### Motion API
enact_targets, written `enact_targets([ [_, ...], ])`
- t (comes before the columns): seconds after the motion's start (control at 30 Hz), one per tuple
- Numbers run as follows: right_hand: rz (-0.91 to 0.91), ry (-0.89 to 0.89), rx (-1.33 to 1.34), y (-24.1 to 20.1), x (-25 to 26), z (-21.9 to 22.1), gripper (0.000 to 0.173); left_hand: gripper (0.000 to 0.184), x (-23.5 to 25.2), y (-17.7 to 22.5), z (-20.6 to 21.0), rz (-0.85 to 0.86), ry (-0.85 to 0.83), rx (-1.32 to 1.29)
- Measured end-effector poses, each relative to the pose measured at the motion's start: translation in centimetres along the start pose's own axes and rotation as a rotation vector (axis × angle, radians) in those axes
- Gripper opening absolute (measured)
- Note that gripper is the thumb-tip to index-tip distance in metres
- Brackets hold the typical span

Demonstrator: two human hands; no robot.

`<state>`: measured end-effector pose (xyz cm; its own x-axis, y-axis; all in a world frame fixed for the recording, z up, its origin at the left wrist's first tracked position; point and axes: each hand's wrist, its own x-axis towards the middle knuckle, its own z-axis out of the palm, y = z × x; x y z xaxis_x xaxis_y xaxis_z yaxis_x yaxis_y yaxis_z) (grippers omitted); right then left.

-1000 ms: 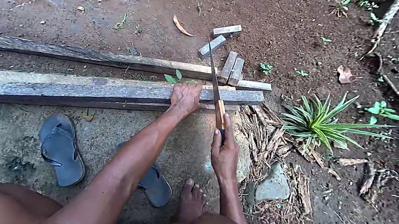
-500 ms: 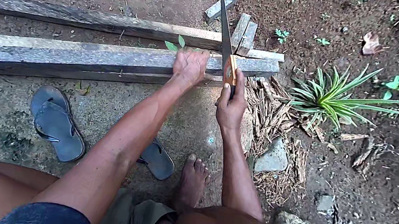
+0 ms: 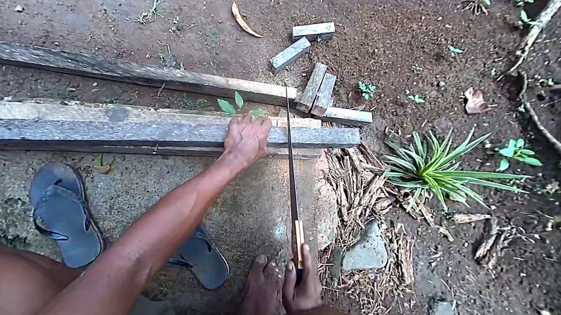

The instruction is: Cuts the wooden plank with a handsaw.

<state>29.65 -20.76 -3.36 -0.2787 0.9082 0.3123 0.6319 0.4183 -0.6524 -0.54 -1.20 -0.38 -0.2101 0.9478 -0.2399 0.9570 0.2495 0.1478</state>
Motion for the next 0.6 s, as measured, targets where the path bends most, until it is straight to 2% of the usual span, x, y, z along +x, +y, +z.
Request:
enact_targets([
  [0.07, -0.045, -0.062, 0.028, 0.2, 2.4, 0.5, 0.051, 0.072, -0.4, -0.1, 0.1, 0.000, -0.031, -0.017],
  [0.17, -0.052, -0.141, 0.095, 1.0, 3.0, 0.8, 0.048, 0.075, -0.4, 0.0, 0.5, -0.001, -0.015, -0.009],
  [0.6, -0.041, -0.120, 0.248, 2.6, 2.4, 2.9, 0.038, 0.087, -0.2, -0.6, 0.8, -0.011, 0.067, 0.073],
])
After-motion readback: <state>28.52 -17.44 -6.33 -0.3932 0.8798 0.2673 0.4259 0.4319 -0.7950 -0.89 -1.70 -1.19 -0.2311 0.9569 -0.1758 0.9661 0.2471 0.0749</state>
